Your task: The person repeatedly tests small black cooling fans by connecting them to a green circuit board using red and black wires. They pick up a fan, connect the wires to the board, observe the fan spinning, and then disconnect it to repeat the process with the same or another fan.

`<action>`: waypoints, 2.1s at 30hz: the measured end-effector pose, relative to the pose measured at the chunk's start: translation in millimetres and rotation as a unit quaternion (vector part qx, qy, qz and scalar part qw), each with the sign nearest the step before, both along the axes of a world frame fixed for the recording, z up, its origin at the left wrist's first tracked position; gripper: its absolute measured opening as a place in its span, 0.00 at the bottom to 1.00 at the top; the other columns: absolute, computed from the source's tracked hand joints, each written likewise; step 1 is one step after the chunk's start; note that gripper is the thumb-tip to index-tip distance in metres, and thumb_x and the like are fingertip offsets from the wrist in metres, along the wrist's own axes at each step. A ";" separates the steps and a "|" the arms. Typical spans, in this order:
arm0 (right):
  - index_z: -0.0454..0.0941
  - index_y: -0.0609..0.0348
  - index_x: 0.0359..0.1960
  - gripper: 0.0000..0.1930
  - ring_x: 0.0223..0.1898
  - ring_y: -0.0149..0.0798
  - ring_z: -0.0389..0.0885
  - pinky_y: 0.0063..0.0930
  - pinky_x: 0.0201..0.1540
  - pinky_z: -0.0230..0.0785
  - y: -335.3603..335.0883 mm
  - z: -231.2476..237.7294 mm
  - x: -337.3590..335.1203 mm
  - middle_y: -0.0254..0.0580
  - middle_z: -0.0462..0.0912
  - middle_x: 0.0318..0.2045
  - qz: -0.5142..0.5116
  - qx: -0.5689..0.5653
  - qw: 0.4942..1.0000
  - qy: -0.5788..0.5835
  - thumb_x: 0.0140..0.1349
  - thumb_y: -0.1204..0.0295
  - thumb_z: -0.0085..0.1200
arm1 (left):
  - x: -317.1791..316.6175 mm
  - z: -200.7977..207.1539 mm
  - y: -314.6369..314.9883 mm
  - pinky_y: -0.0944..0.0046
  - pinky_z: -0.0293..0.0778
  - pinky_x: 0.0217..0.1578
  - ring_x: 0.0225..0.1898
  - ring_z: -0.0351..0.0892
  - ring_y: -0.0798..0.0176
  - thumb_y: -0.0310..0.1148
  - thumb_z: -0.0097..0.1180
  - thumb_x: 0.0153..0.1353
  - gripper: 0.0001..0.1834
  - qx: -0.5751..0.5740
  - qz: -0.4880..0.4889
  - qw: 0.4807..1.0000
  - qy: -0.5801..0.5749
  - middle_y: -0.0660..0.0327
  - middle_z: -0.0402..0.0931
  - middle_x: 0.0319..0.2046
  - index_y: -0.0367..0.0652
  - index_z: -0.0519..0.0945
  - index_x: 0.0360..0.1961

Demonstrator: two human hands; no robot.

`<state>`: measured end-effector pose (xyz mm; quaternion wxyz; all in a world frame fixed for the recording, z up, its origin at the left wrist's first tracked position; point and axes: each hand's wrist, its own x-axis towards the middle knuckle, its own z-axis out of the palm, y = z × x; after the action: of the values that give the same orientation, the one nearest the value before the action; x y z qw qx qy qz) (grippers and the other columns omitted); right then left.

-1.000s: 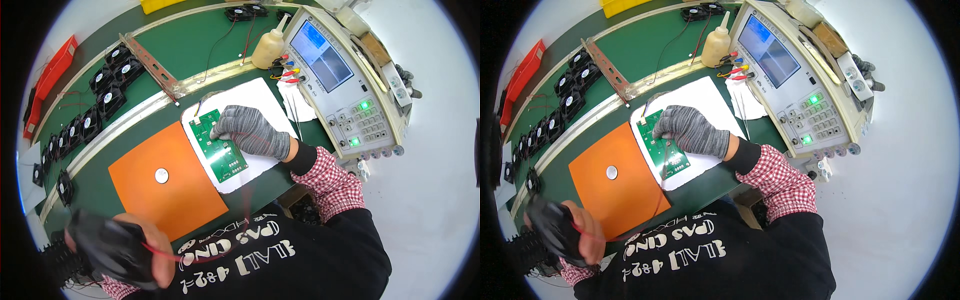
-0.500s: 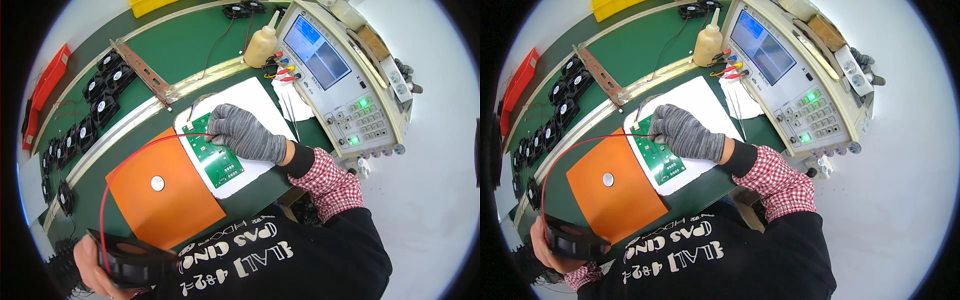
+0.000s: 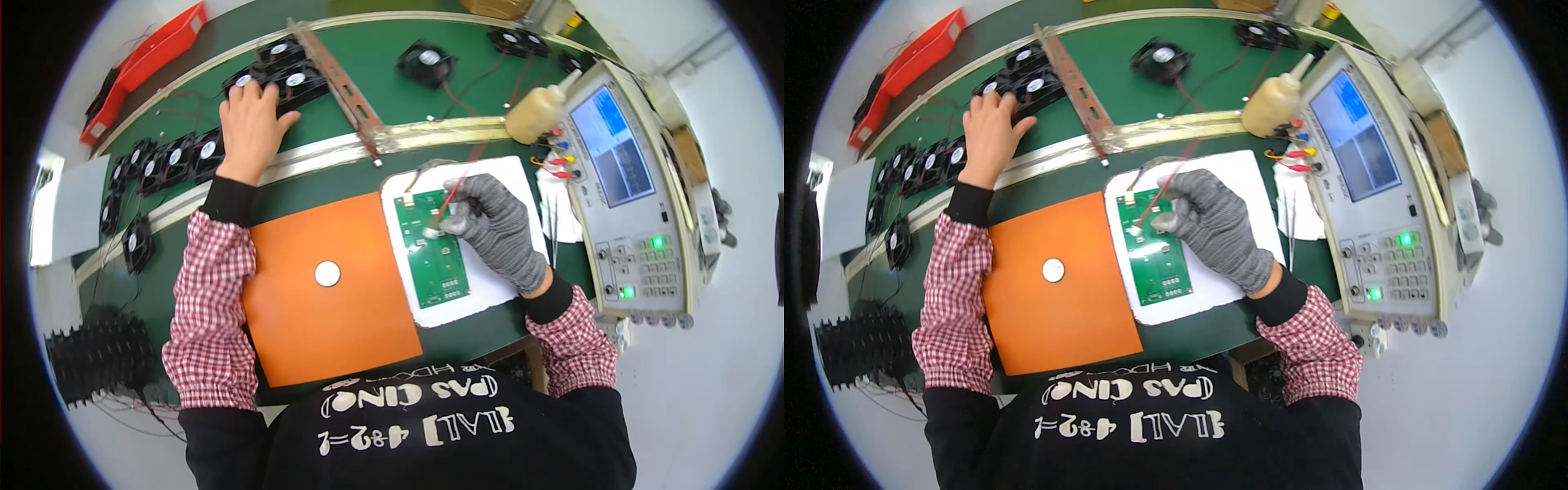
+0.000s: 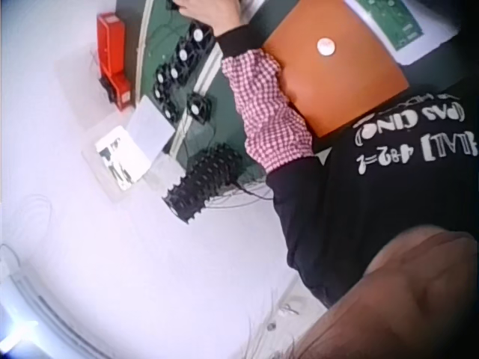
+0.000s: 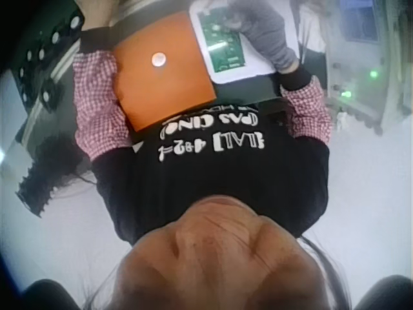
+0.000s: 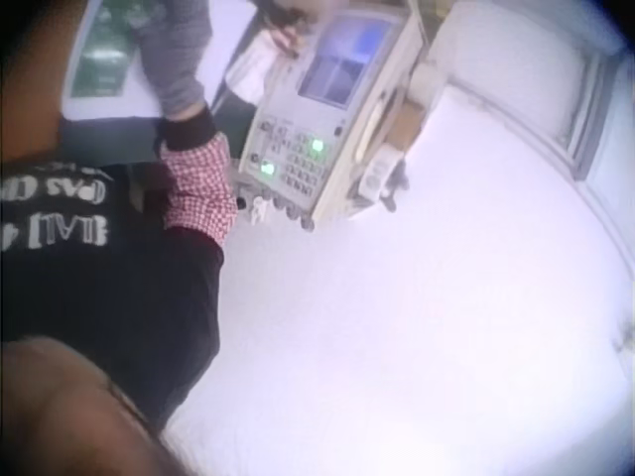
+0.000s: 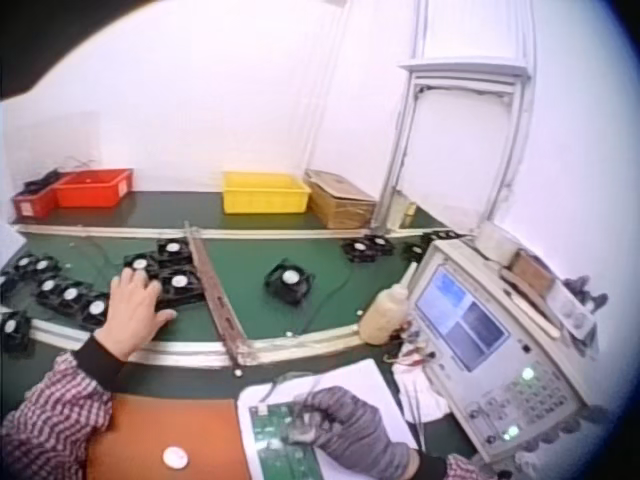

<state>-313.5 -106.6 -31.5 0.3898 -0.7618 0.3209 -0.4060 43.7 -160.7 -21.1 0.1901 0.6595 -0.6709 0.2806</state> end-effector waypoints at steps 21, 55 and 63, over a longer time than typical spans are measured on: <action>0.82 0.56 0.39 0.12 0.42 0.47 0.74 0.39 0.44 0.71 -0.7 42.7 -19.2 0.44 0.75 0.36 -0.024 -0.313 0.900 0.301 0.51 0.78 0.56 | 2.8 45.1 153.9 0.57 0.66 0.38 0.36 0.73 0.57 0.22 0.60 0.49 0.09 -0.135 -0.208 0.965 -0.082 0.58 0.74 0.36 0.43 0.78 0.33; 0.82 0.57 0.27 0.07 0.39 0.45 0.78 0.36 0.46 0.72 -6.2 0.0 6.0 0.42 0.78 0.31 0.061 -0.122 0.978 0.157 0.46 0.70 0.66 | -83.4 59.2 203.6 0.51 0.69 0.48 0.46 0.73 0.50 0.51 0.57 0.58 0.29 -0.103 -0.384 0.916 0.056 0.54 0.76 0.45 0.39 0.74 0.52; 0.82 0.56 0.29 0.06 0.38 0.45 0.77 0.36 0.44 0.72 -5.4 -11.3 -0.5 0.40 0.78 0.31 0.062 -0.119 0.985 0.107 0.49 0.73 0.66 | -77.7 84.1 206.1 0.36 0.79 0.31 0.32 0.79 0.33 0.49 0.42 0.70 0.30 0.455 -0.517 0.059 0.723 0.32 0.75 0.33 0.25 0.66 0.52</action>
<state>-314.0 -112.1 -42.8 0.2842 -0.8599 0.2627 -0.3328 -34.0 45.4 62.9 0.3410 -0.0185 -0.3709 -0.8636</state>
